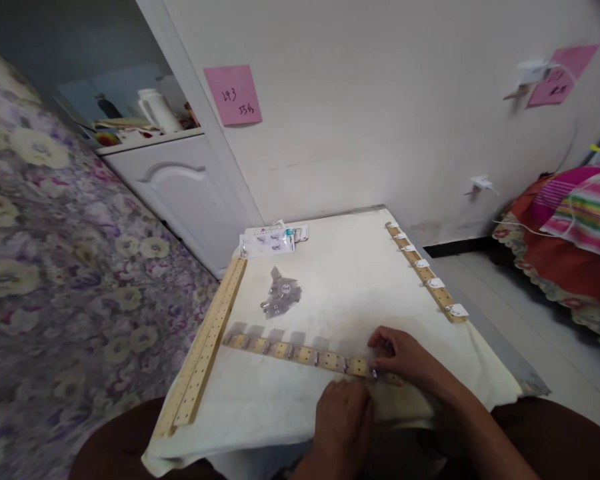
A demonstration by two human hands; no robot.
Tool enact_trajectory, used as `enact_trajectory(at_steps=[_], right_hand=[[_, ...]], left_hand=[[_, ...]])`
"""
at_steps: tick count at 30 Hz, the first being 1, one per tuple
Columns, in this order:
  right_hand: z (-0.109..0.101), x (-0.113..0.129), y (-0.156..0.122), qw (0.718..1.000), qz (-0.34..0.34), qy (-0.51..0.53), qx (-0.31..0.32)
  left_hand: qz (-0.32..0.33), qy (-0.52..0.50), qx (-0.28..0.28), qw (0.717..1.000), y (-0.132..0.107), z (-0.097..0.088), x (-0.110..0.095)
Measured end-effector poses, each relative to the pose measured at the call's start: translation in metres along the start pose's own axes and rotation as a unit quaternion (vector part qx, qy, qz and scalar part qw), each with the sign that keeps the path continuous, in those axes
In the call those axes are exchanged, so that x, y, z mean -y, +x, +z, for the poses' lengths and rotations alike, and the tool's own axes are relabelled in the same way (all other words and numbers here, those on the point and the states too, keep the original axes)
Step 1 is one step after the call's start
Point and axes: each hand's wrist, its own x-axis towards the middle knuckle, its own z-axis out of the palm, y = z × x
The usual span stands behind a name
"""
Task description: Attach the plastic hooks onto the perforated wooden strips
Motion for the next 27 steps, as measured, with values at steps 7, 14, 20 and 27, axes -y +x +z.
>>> enact_trajectory(at_steps=[7,14,20,27], right_hand=[[0.0,0.002,0.001,1.0,0.001,-0.005,-0.009],[0.003,-0.005,0.002,0.999,0.021,-0.02,-0.017],[0.003,-0.008,0.005,0.999,0.035,-0.032,-0.013],[0.004,-0.006,0.0,1.0,0.015,-0.015,-0.02]], left_hand=[[0.034,-0.033,-0.075,0.996,-0.008,0.004,0.005],[0.056,0.013,-0.078,0.995,-0.003,0.0,0.001],[0.079,0.049,-0.107,0.99,-0.003,0.008,0.003],[0.082,0.06,-0.093,0.99,-0.003,0.015,0.01]])
